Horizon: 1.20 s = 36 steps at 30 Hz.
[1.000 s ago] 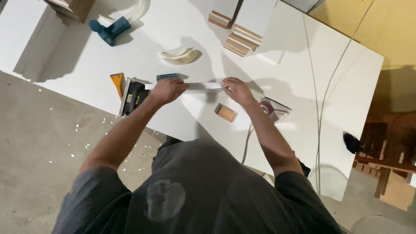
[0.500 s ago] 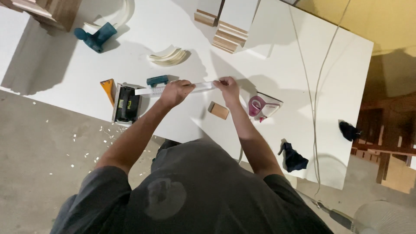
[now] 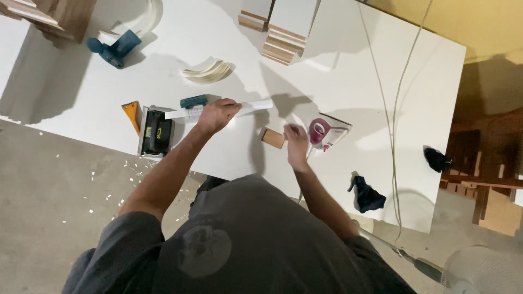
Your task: The person applies white edge banding to the edges of rectangular wooden boards. They use a ruler to measure and align the banding, an iron to heat and adhere it to the wood, and a utility knife to trim the excess material. The person also uses a clamp to secure the board during the process.
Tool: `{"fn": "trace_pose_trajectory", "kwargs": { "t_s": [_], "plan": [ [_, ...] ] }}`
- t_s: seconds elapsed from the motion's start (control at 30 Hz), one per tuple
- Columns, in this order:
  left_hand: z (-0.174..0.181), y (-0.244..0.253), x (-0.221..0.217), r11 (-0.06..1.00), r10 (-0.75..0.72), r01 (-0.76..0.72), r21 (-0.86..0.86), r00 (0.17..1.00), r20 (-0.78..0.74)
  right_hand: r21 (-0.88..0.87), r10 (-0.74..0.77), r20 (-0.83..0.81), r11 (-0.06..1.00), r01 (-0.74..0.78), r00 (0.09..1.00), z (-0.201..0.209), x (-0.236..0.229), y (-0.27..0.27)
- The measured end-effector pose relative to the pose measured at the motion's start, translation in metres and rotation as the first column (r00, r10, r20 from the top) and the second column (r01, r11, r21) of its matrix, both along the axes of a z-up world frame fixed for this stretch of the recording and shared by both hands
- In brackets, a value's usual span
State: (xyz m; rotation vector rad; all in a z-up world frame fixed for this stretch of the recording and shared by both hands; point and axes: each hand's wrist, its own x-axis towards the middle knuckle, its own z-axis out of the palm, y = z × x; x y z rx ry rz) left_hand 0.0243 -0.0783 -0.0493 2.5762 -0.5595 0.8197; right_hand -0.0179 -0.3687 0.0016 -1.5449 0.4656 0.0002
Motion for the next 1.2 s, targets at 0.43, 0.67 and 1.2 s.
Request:
{"fn": "trace_pose_trajectory", "kwargs": {
  "t_s": [0.43,0.67,1.2],
  "plan": [
    [-0.023,-0.001,0.002,0.997,0.029,-0.032,-0.065,0.999,-0.047,-0.508,0.055,0.294,0.854,0.107,0.954,-0.051,-0.012,-0.103],
    [-0.021,-0.004,0.0,0.991,-0.023,-0.004,-0.133,0.98,-0.199,-0.714,0.361,-0.155,0.603,-0.356,0.92,0.054,0.055,-0.103],
    [-0.008,0.002,-0.002,0.997,-0.026,0.006,-0.076,0.962,-0.27,-0.728,0.631,-0.588,-0.141,-0.67,0.506,0.171,0.114,0.035]
  ]
}}
